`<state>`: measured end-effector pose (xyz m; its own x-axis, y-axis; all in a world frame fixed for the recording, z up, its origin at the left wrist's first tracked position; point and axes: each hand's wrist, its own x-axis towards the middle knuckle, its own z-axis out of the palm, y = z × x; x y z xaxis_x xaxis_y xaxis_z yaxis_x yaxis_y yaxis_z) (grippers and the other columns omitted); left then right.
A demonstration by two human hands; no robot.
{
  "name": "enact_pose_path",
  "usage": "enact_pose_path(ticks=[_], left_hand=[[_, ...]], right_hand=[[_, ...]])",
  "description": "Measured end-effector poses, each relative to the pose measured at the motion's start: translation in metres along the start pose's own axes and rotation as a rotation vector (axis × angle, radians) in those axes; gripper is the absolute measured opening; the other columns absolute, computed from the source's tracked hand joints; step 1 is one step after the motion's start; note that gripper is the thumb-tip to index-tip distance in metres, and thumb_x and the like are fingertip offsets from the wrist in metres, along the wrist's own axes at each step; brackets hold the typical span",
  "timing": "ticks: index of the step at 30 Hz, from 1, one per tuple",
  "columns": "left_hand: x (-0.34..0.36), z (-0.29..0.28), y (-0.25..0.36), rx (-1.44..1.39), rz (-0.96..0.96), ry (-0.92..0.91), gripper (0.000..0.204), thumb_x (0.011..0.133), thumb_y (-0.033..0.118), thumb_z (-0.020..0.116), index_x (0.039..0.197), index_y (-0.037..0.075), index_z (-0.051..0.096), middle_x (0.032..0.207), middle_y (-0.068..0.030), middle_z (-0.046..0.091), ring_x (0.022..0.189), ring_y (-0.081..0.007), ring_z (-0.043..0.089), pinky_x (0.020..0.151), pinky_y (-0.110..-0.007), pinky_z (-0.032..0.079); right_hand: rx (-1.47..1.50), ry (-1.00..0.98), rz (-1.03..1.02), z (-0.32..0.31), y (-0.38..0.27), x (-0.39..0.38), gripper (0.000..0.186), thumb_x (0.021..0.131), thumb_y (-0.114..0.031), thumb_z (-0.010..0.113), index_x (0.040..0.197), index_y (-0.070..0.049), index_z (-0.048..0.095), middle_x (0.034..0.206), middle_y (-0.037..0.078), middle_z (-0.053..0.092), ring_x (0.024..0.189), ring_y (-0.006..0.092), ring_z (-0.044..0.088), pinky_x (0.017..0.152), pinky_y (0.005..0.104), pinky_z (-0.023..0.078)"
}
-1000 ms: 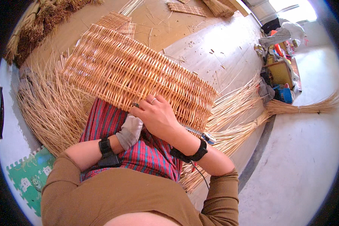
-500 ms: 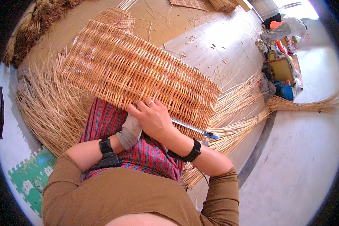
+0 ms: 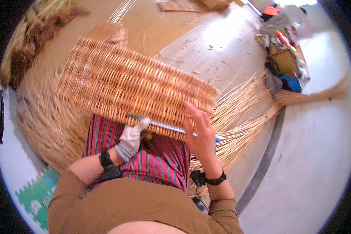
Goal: Measuring and trimming a woven wicker panel using a measuring tape and clippers.
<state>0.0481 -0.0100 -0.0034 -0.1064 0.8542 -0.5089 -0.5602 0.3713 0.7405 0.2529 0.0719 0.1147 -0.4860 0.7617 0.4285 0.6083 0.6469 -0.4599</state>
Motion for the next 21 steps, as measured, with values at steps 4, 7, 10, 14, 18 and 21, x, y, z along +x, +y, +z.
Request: enact_pose_path(ticks=[4, 7, 10, 14, 18, 21], left_hand=[[-0.007, 0.013, 0.017, 0.094, 0.263, -0.330, 0.040, 0.105, 0.017, 0.050, 0.141, -0.001, 0.054, 0.134, -0.0157, 0.064, 0.118, -0.0282, 0.063, 0.100, -0.040, 0.054], [0.006, -0.021, -0.028, -0.002, 0.173, 0.038, 0.058, 0.101, 0.029, 0.060, 0.150, 0.003, 0.042, 0.137, -0.0166, 0.059, 0.122, -0.0320, 0.059, 0.102, -0.047, 0.052], [0.002, -0.006, -0.021, -0.012, 0.018, -0.038, 0.054, 0.101, 0.029, 0.061, 0.146, 0.003, 0.046, 0.134, -0.0154, 0.060, 0.118, -0.0298, 0.060, 0.097, -0.045, 0.054], [0.009, -0.013, -0.017, -0.012, -0.045, -0.068, 0.049, 0.100, 0.028, 0.063, 0.141, 0.003, 0.051, 0.130, -0.0139, 0.062, 0.113, -0.0270, 0.061, 0.092, -0.041, 0.056], [0.017, -0.024, -0.016, -0.041, -0.083, -0.034, 0.044, 0.100, 0.028, 0.065, 0.135, 0.003, 0.056, 0.127, -0.0123, 0.064, 0.108, -0.0241, 0.063, 0.087, -0.037, 0.058], [0.012, -0.036, -0.019, -0.061, -0.113, 0.013, 0.041, 0.100, 0.028, 0.067, 0.131, 0.003, 0.059, 0.124, -0.0111, 0.065, 0.105, -0.0220, 0.064, 0.083, -0.034, 0.059]], right_hand=[[0.001, 0.263, 0.460, -0.037, 0.075, -0.065, 0.040, 0.095, -0.009, 0.061, 0.135, -0.008, 0.059, 0.113, 0.018, 0.066, 0.094, 0.0290, 0.068, 0.082, 0.0394, 0.055], [-0.234, 0.081, 0.628, -0.032, 0.115, -0.109, 0.049, 0.093, -0.016, 0.058, 0.142, -0.017, 0.052, 0.119, 0.019, 0.065, 0.102, 0.0370, 0.067, 0.086, 0.0477, 0.055], [-0.375, 0.007, 0.872, -0.020, 0.177, -0.216, 0.053, 0.093, -0.018, 0.059, 0.145, -0.018, 0.051, 0.131, 0.019, 0.056, 0.112, 0.0398, 0.063, 0.090, 0.0507, 0.054], [-0.318, -0.222, 1.172, 0.013, 0.196, -0.288, 0.051, 0.090, -0.017, 0.061, 0.141, -0.017, 0.057, 0.138, 0.020, 0.052, 0.118, 0.0418, 0.060, 0.094, 0.0509, 0.053], [-0.374, -0.444, 1.243, 0.048, 0.205, -0.314, 0.045, 0.091, -0.021, 0.057, 0.135, -0.017, 0.063, 0.133, 0.020, 0.057, 0.120, 0.0428, 0.059, 0.098, 0.0548, 0.050], [-0.322, -0.543, 1.239, 0.058, 0.204, -0.326, 0.042, 0.092, -0.026, 0.056, 0.132, -0.017, 0.065, 0.129, 0.021, 0.061, 0.119, 0.0443, 0.059, 0.099, 0.0563, 0.049]])
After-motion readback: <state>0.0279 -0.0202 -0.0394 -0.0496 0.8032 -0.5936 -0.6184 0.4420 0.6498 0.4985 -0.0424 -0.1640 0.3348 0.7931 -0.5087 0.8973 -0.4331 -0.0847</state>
